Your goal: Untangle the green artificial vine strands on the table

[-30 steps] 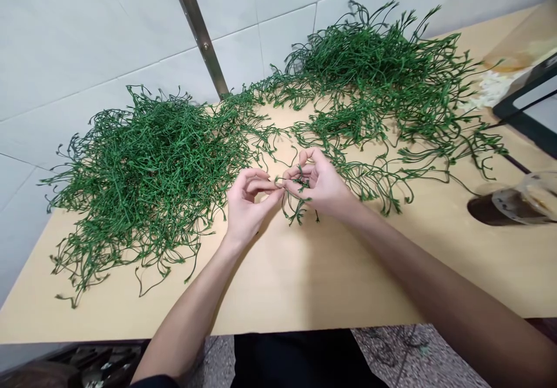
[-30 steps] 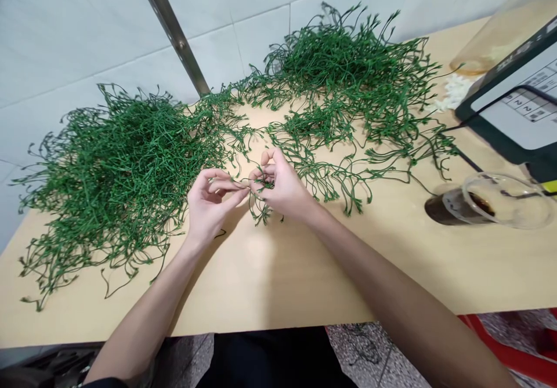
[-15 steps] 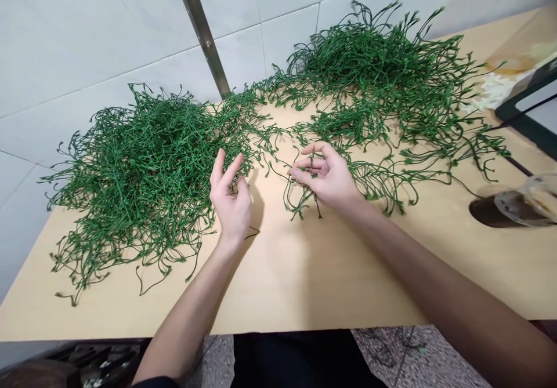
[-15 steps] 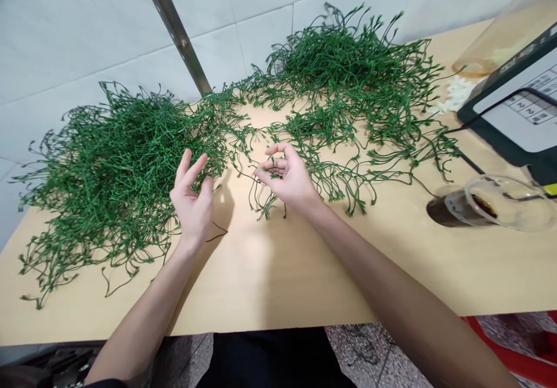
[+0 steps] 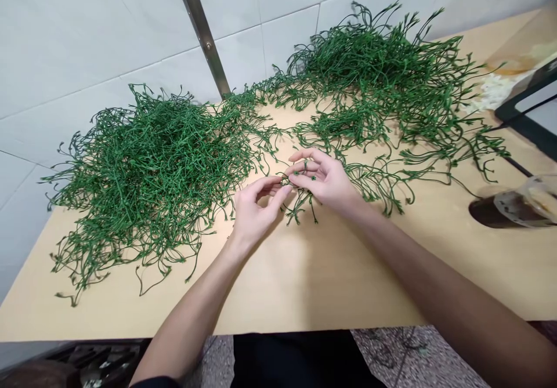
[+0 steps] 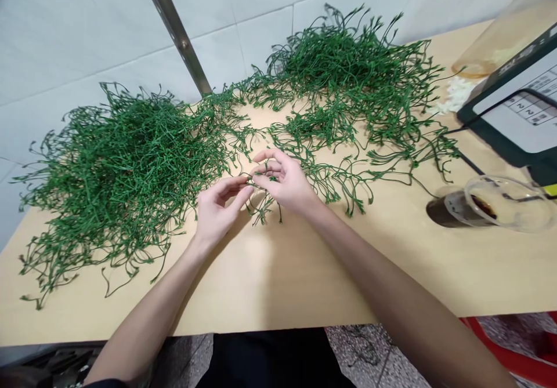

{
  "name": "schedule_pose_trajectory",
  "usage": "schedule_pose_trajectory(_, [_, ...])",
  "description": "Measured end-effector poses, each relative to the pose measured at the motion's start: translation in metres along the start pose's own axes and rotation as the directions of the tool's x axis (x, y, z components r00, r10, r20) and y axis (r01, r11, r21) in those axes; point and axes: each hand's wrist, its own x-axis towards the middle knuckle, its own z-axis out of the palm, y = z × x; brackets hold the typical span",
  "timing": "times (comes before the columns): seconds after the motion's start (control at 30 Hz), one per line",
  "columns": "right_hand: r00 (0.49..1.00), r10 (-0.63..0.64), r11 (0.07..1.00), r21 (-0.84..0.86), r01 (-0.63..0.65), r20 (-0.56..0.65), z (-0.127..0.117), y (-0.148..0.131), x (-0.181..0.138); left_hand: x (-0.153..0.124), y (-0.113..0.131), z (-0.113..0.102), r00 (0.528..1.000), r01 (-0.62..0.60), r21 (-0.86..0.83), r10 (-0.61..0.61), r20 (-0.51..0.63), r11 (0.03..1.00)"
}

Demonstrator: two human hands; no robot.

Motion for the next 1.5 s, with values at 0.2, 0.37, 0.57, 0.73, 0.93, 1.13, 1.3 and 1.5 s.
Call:
schedule_pose_trajectory(0.2, [0.998, 0.043, 0.998, 0.032, -0.044, 0.048, 0.000, -0.003, -0.002, 0.001, 0.001, 0.001, 0.989, 0.145, -0.080, -0.147, -0.019, 0.986])
schedule_pose_trajectory(0.37, [0.997, 0.043, 0.998, 0.035, -0.045, 0.063, 0.000, -0.006, -0.004, 0.002, -0.001, -0.001, 0.991, 0.130, -0.055, -0.129, 0.015, 0.990])
schedule_pose_trajectory(0.57, [0.998, 0.004, 1.000, -0.006, -0.003, 0.069, 0.000, -0.004, -0.004, 0.004, -0.003, -0.006, 0.998, 0.052, 0.041, -0.053, 0.039, 0.998])
schedule_pose_trajectory(0.73, [0.998, -0.049, 0.999, -0.011, 0.049, 0.032, 0.002, 0.005, -0.001, 0.005, 0.001, -0.005, 0.998, 0.044, 0.068, -0.047, 0.045, 0.997])
schedule_pose_trajectory(0.93, [0.996, -0.061, 0.998, -0.015, 0.062, 0.059, 0.001, 0.008, -0.001, 0.003, 0.003, -0.004, 0.997, 0.001, 0.110, -0.010, 0.079, 0.994])
schedule_pose_trajectory(1.13, [0.999, -0.029, 0.999, -0.022, 0.030, 0.024, 0.001, 0.007, 0.000, 0.003, 0.003, -0.004, 0.991, 0.095, 0.033, -0.098, 0.094, 0.995])
schedule_pose_trajectory(1.3, [1.000, 0.002, 0.999, -0.049, -0.001, 0.009, 0.002, 0.004, 0.000, 0.003, 0.003, -0.001, 0.987, 0.154, -0.009, -0.153, 0.056, 0.988])
schedule_pose_trajectory(1.5, [0.999, 0.001, 0.999, -0.050, 0.001, 0.045, 0.004, 0.005, -0.001, 0.000, 0.005, -0.002, 0.996, 0.086, 0.135, -0.089, 0.019, 0.987])
